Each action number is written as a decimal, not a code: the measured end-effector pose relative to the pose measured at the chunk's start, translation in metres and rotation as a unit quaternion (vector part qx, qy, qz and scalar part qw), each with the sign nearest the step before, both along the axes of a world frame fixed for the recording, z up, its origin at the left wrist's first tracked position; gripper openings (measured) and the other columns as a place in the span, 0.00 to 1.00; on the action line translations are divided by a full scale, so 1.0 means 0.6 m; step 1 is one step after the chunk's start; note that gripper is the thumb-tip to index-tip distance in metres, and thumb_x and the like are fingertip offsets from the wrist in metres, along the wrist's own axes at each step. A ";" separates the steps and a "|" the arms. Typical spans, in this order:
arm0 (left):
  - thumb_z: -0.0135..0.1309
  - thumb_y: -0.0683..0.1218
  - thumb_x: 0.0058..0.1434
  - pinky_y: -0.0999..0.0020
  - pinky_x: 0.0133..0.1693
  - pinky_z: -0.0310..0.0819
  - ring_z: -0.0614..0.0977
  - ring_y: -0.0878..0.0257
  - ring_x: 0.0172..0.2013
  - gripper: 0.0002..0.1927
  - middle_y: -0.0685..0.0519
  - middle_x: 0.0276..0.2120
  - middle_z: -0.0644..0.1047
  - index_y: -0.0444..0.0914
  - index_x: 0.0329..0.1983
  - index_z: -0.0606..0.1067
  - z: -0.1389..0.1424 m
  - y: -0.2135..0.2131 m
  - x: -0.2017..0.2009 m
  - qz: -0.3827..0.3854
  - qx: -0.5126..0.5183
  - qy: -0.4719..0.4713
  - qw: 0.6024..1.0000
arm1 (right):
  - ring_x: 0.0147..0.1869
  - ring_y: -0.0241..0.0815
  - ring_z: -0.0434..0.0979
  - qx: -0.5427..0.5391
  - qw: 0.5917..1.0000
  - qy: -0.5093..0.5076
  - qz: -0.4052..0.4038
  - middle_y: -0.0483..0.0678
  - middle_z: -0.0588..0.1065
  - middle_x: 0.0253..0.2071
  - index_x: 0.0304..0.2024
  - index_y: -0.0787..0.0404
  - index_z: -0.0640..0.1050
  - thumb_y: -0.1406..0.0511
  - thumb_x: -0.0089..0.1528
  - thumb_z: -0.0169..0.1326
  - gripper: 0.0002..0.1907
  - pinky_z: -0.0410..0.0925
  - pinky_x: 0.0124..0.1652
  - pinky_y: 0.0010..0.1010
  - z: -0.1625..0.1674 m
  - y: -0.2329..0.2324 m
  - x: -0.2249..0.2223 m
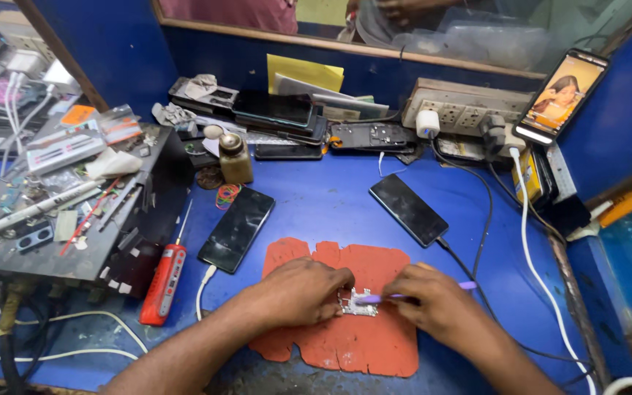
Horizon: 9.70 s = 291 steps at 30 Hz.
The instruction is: The person uses a purple tool to scrape and clean a small circuit board placed on a red mat. They then pick up a light green smartphone, connect a black USB cable to its charging port, and wipe the phone's back with a black cloth.
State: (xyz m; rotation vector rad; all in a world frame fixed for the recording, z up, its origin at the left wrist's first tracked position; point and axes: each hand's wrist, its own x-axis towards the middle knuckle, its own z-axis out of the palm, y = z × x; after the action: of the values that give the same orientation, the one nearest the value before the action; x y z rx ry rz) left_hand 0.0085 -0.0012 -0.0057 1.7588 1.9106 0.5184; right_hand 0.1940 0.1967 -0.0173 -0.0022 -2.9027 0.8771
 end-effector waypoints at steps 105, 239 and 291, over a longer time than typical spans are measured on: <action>0.61 0.48 0.55 0.50 0.45 0.73 0.83 0.47 0.42 0.19 0.47 0.37 0.82 0.39 0.49 0.74 -0.003 -0.001 -0.001 0.001 0.006 0.010 1.000 | 0.43 0.48 0.78 0.001 1.000 -0.012 0.002 0.47 0.78 0.35 0.40 0.57 0.85 0.71 0.49 0.62 0.15 0.71 0.42 0.36 0.004 -0.001 0.002; 0.57 0.49 0.54 0.59 0.31 0.78 0.81 0.56 0.36 0.16 0.50 0.37 0.80 0.38 0.44 0.76 0.119 0.105 -0.066 0.177 0.224 0.469 0.836 | 0.57 0.64 0.75 0.105 0.941 0.100 -0.306 0.63 0.75 0.52 0.58 0.64 0.74 0.58 0.44 0.75 0.42 0.69 0.55 0.47 0.159 0.050 -0.093; 0.61 0.34 0.56 0.63 0.39 0.80 0.83 0.64 0.35 0.15 0.52 0.36 0.82 0.37 0.46 0.77 0.023 0.024 0.008 0.281 0.168 -0.287 0.900 | 0.50 0.35 0.79 -0.337 0.912 0.166 -0.167 0.46 0.76 0.46 0.59 0.63 0.70 0.74 0.59 0.65 0.27 0.76 0.48 0.28 0.019 -0.007 -0.010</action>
State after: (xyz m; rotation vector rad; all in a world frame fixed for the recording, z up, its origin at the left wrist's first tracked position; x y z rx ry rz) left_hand 0.0135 0.0135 0.0079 1.0020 1.9206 1.4688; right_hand 0.1877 0.1928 -0.0057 -0.3539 -2.0764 1.5636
